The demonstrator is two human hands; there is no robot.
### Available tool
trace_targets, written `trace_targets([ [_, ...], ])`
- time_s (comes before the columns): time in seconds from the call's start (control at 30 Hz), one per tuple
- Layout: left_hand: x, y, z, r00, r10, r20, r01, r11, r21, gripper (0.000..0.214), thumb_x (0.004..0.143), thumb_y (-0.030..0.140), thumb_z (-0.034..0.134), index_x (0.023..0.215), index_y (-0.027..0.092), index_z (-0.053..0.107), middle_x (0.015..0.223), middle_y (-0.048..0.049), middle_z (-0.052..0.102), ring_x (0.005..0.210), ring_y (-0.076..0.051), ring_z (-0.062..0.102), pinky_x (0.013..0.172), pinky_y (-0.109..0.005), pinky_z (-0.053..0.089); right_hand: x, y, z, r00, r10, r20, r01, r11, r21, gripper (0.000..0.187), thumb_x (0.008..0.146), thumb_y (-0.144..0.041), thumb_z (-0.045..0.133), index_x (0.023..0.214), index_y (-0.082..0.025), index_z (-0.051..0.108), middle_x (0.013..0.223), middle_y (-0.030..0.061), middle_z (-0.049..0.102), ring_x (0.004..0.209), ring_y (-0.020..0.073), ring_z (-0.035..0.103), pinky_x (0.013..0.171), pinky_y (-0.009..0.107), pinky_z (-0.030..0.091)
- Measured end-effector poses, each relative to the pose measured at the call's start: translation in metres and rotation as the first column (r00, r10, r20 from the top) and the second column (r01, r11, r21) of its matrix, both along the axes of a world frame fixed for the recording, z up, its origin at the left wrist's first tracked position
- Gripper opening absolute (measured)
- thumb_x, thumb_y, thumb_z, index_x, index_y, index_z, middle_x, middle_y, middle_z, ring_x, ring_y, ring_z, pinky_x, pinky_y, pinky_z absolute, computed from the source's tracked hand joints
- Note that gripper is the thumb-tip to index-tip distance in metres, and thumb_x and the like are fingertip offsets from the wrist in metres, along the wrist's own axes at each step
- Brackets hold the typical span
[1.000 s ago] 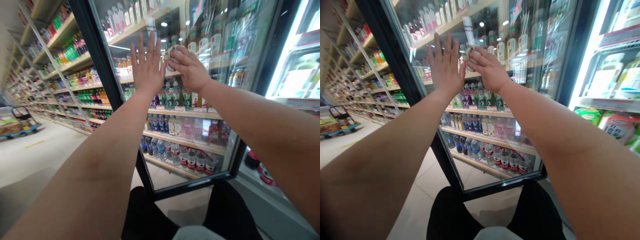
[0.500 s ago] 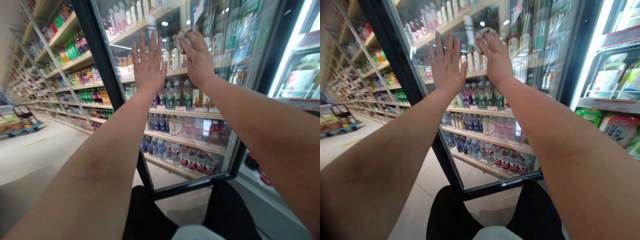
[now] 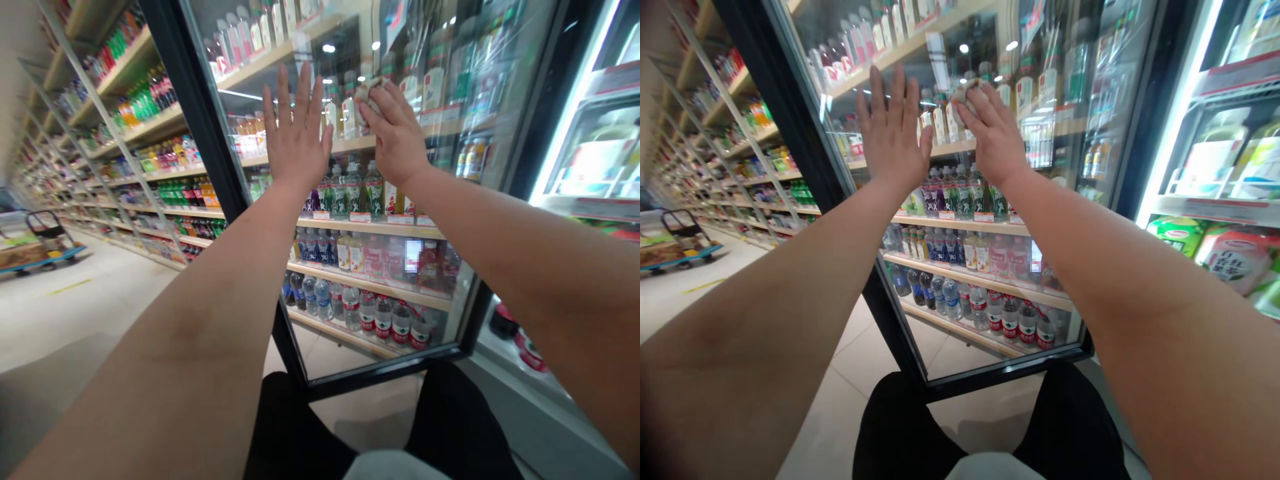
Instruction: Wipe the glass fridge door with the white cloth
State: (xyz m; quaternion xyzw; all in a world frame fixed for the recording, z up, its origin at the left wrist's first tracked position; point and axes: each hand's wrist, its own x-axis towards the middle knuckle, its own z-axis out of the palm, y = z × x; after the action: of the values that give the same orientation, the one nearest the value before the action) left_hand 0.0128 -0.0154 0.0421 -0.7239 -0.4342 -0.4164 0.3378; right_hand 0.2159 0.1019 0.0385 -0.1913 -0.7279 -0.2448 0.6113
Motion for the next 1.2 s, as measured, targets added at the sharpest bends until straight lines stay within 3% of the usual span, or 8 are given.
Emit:
trace_targets([
  [0.13, -0.001, 0.001, -0.002, 1.0, 0.016, -0.013, -0.016, 1.0, 0.024, 0.077, 0.101, 0.06, 0.025, 0.171, 0.03, 0.015, 0.169, 0.0254, 0.0, 0.161, -0.024, -0.015, 0.133, -0.057, -0.021, -0.019, -0.028, -0.002, 0.99, -0.054, 0.128, 0.057, 0.998, -0.02, 0.05, 0.101, -0.042, 0.033, 0.14, -0.039, 0.065, 0.158, -0.0149, 0.049, 0.157, 0.018, 0.031, 0.137, 0.039, 0.022],
  [0.27, 0.001, 0.0, -0.002, 1.0, 0.018, 0.011, -0.018, 1.0, 0.011, 0.075, 0.097, 0.067, 0.022, 0.169, 0.046, 0.018, 0.163, 0.0335, 0.009, 0.157, -0.013, -0.025, 0.137, -0.053, -0.009, -0.033, -0.044, 0.008, 0.973, -0.029, 0.23, 0.032, 0.999, -0.006, 0.044, 0.1, -0.034, 0.042, 0.137, -0.039, 0.066, 0.156, -0.0132, 0.052, 0.155, 0.0185, 0.035, 0.136, 0.041, 0.026],
  [0.43, 0.001, 0.001, -0.001, 0.999, 0.053, 0.003, -0.053, 0.998, 0.031, 0.078, 0.096, 0.066, 0.02, 0.17, 0.04, 0.016, 0.164, 0.0328, 0.006, 0.158, -0.015, -0.022, 0.136, -0.05, -0.015, -0.02, -0.039, 0.036, 0.948, -0.052, 0.313, 0.039, 0.998, 0.045, 0.048, 0.101, -0.031, 0.042, 0.143, -0.022, 0.064, 0.158, -0.0033, 0.052, 0.155, 0.0224, 0.035, 0.135, 0.046, 0.026],
  [0.57, -0.002, 0.005, -0.002, 0.998, 0.067, 0.002, -0.067, 0.997, 0.027, 0.076, 0.097, 0.067, 0.02, 0.169, 0.045, 0.014, 0.164, 0.033, 0.007, 0.158, -0.012, -0.022, 0.136, -0.052, -0.014, 0.005, -0.028, 0.049, 0.989, -0.052, 0.139, 0.058, 0.998, -0.039, 0.044, 0.099, -0.036, 0.048, 0.14, -0.044, 0.063, 0.157, -0.0163, 0.049, 0.155, 0.0225, 0.035, 0.136, 0.041, 0.025],
  [0.77, 0.001, 0.003, -0.003, 1.0, 0.026, 0.006, -0.026, 0.999, 0.024, 0.078, 0.099, 0.068, 0.021, 0.17, 0.036, 0.014, 0.169, 0.0269, 0.005, 0.161, -0.02, -0.017, 0.133, -0.054, -0.02, 0.022, -0.019, 0.012, 0.987, -0.158, 0.015, 0.159, 0.985, -0.065, 0.054, 0.101, -0.026, 0.039, 0.152, -0.024, 0.055, 0.164, -0.006, 0.043, 0.158, 0.0233, 0.027, 0.138, 0.048, 0.017],
  [0.87, 0.004, -0.001, -0.003, 1.0, 0.009, 0.023, -0.008, 0.999, -0.054, 0.084, 0.097, 0.073, 0.025, 0.17, 0.037, 0.009, 0.168, 0.0232, 0.018, 0.159, -0.02, -0.023, 0.129, -0.061, -0.025, 0.027, -0.017, -0.005, 0.989, -0.136, 0.061, 0.14, 0.988, -0.066, 0.053, 0.1, -0.034, 0.036, 0.148, -0.026, 0.057, 0.164, -0.007, 0.043, 0.158, 0.0198, 0.024, 0.137, 0.045, 0.017],
  [1.0, 0.005, -0.005, -0.002, 0.999, 0.047, 0.024, -0.045, 0.996, -0.073, 0.088, 0.094, 0.074, 0.019, 0.171, 0.034, 0.007, 0.168, 0.0221, 0.019, 0.158, -0.018, -0.025, 0.129, -0.062, -0.025, 0.04, -0.013, 0.002, 0.986, -0.116, 0.116, 0.127, 0.987, -0.095, 0.051, 0.099, -0.049, 0.033, 0.141, -0.037, 0.059, 0.162, -0.0149, 0.043, 0.156, 0.0143, 0.026, 0.136, 0.036, 0.017],
  [1.2, 0.005, -0.007, -0.001, 0.999, 0.042, 0.021, -0.039, 0.99, -0.138, 0.099, 0.085, 0.081, 0.027, 0.17, 0.039, -0.002, 0.166, 0.0268, 0.018, 0.154, -0.016, -0.034, 0.127, -0.065, -0.026, 0.063, -0.013, 0.02, 0.964, -0.265, -0.02, 0.256, 0.945, -0.203, 0.055, 0.102, -0.041, 0.031, 0.153, -0.033, 0.049, 0.167, -0.014, 0.033, 0.157, 0.0098, 0.021, 0.136, 0.031, 0.012],
])
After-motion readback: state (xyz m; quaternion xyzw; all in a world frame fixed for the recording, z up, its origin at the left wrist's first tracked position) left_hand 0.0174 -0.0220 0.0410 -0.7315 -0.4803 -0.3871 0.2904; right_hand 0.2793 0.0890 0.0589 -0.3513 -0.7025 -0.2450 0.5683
